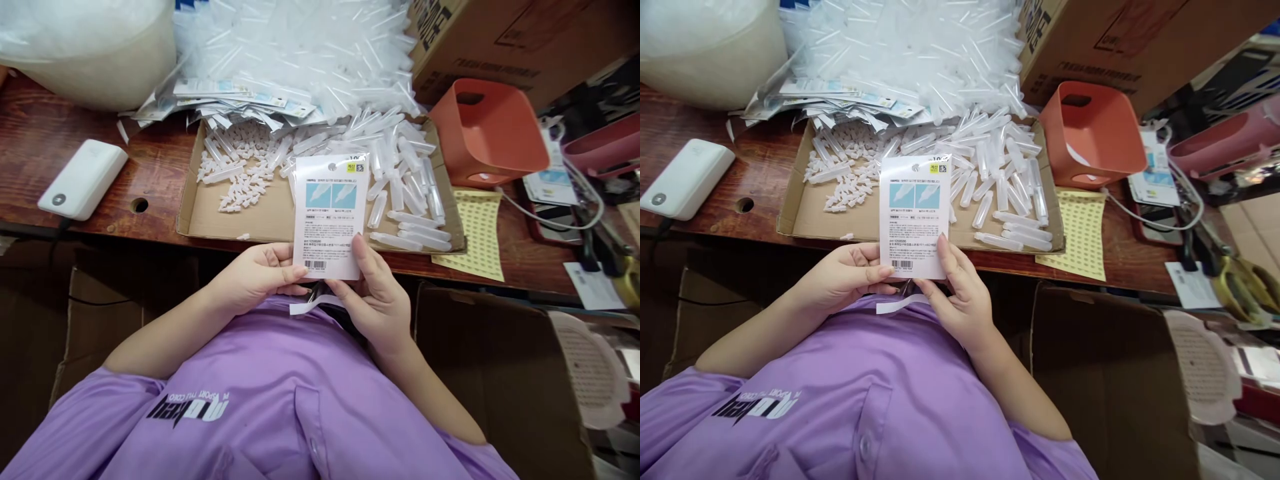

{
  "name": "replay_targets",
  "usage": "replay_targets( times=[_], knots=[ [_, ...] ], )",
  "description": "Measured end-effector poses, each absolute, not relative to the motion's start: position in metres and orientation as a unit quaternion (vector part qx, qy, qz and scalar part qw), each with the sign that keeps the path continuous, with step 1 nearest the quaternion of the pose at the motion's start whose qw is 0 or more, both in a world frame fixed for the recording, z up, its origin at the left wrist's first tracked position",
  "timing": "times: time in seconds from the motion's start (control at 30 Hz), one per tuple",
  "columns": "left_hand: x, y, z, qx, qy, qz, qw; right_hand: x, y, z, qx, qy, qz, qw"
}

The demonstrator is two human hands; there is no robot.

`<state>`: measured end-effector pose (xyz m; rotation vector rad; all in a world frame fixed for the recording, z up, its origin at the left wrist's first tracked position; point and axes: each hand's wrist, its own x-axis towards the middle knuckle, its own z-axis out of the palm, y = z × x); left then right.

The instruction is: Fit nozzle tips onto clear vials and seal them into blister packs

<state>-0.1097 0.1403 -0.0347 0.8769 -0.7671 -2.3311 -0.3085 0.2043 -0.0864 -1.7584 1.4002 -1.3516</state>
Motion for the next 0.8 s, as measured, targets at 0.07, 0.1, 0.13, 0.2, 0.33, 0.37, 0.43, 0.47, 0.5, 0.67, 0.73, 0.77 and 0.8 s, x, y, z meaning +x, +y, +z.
replay_targets(
  times=[0.07,0.1,0.13,0.2,0.33,0.37,0.43,0.47,0.5,0.67,0.73,0.77,0.8],
  knots=[
    [-0.112,0.144,-0.040,0.334,-0.288,-0.857,0.266,-0.310,0.209,-0.092,-0.644,0.521,-0.498,0.254],
    [-0.113,0.146,-0.042,0.343,-0.289,-0.854,0.265,-0.310,0.211,-0.094,-0.642,0.524,-0.498,0.256],
    [-0.113,0.148,-0.045,0.353,-0.286,-0.851,0.262,-0.310,0.212,-0.096,-0.638,0.526,-0.499,0.258],
    [-0.114,0.150,-0.050,0.371,-0.272,-0.850,0.256,-0.311,0.213,-0.099,-0.634,0.528,-0.502,0.260],
    [-0.114,0.152,-0.057,0.377,-0.230,-0.861,0.253,-0.314,0.211,-0.102,-0.647,0.532,-0.487,0.247],
    [-0.113,0.152,-0.058,0.379,-0.223,-0.861,0.254,-0.315,0.210,-0.101,-0.656,0.535,-0.474,0.241],
    [-0.113,0.151,-0.061,0.387,-0.213,-0.858,0.261,-0.319,0.207,-0.097,-0.686,0.539,-0.432,0.228],
    [-0.113,0.151,-0.062,0.391,-0.210,-0.856,0.267,-0.321,0.206,-0.094,-0.701,0.543,-0.409,0.216],
    [-0.113,0.150,-0.063,0.393,-0.208,-0.853,0.273,-0.323,0.205,-0.089,-0.711,0.551,-0.392,0.192],
    [-0.115,0.146,-0.063,0.377,-0.230,-0.848,0.293,-0.318,0.204,-0.057,-0.742,0.539,-0.396,0.042],
    [-0.116,0.143,-0.060,0.365,-0.246,-0.846,0.301,-0.310,0.201,-0.046,-0.790,0.487,-0.367,0.062],
    [-0.117,0.141,-0.057,0.356,-0.258,-0.845,0.306,-0.307,0.198,-0.043,-0.811,0.463,-0.350,0.072],
    [-0.118,0.139,-0.055,0.344,-0.271,-0.844,0.310,-0.303,0.195,-0.040,-0.827,0.445,-0.336,0.073]
  ],
)
